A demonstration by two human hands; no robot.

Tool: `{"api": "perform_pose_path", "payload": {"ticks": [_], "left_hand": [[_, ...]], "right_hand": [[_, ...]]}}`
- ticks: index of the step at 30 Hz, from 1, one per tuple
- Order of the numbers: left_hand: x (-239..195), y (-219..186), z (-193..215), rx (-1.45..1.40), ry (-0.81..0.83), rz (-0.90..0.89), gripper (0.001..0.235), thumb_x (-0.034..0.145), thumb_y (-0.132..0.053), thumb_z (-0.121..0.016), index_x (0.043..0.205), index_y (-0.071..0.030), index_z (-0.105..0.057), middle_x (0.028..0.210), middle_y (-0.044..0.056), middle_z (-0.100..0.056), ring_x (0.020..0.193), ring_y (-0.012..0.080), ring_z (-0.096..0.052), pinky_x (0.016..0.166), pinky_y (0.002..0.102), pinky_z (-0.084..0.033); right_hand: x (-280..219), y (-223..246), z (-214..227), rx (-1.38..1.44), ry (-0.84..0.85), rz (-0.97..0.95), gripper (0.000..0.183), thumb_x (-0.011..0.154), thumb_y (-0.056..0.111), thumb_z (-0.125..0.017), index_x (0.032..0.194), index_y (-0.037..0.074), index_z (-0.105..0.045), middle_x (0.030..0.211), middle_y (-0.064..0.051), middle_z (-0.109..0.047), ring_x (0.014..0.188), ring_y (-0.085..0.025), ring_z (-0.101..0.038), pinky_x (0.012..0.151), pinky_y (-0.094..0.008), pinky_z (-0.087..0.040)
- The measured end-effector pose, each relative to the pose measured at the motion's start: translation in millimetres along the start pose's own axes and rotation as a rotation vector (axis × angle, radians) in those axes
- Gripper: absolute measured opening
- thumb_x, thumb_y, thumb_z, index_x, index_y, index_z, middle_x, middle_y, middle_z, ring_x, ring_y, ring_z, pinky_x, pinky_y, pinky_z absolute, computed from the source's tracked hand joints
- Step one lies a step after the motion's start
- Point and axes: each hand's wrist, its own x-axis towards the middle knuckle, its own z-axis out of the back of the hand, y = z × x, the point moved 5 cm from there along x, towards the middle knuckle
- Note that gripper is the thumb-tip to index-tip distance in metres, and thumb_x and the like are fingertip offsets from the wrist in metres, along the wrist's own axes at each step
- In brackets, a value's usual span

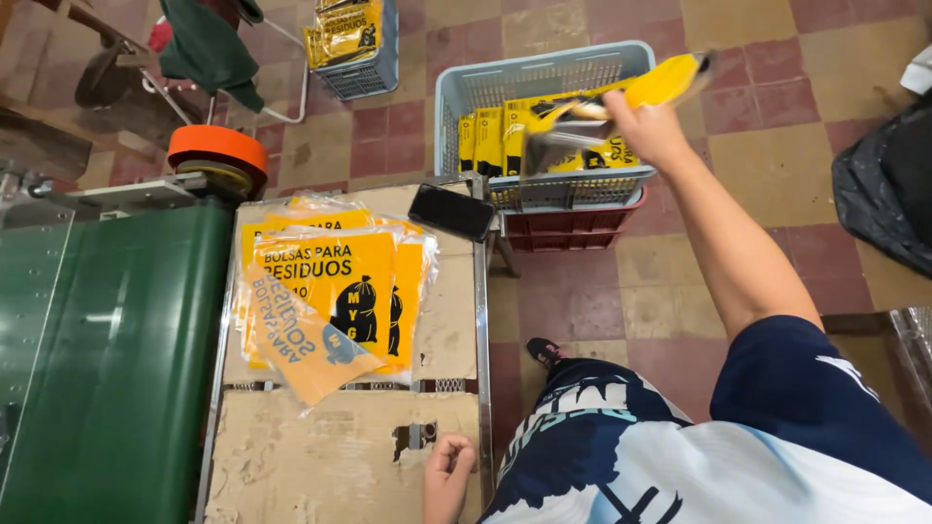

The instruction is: Folding black plastic bags and inserting them into yellow printed packaging sleeves

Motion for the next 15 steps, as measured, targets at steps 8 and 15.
{"api": "perform_pose_path", "payload": {"ticks": [8, 15], "left_hand": [[19.6, 39.6, 13.4, 0.012, -0.117, -0.017, 0.012, 0.093, -0.016, -0.068, 0.085, -0.008, -0.067, 0.068, 0.005, -0.064, 0.063, 0.0121, -0.058, 0.062, 0.025, -0.044], [20.8, 109.7, 45.8, -0.025, -0.506, 0.018, 0.011, 0.085, -0.013, -0.078, 0.094, -0.008, -0.074, 0.07, 0.005, -0.068, 0.061, 0.0116, -0.059, 0.057, 0.025, -0.045]], "right_hand": [[-33.8, -88.1, -133.4, 0.134, 0.245, -0.229, 0.04, 0.096, 0.024, -0.046, 0.07, 0.009, -0.073, 0.066, -0.006, -0.071, 0.063, -0.018, -0.066, 0.068, -0.034, -0.051], [-102.8, 67.5, -252.2, 0.013, 0.471, 0.132, 0.035, 0.098, 0.035, -0.053, 0.074, 0.018, -0.071, 0.073, 0.002, -0.075, 0.07, -0.014, -0.068, 0.07, -0.035, -0.049]]}}
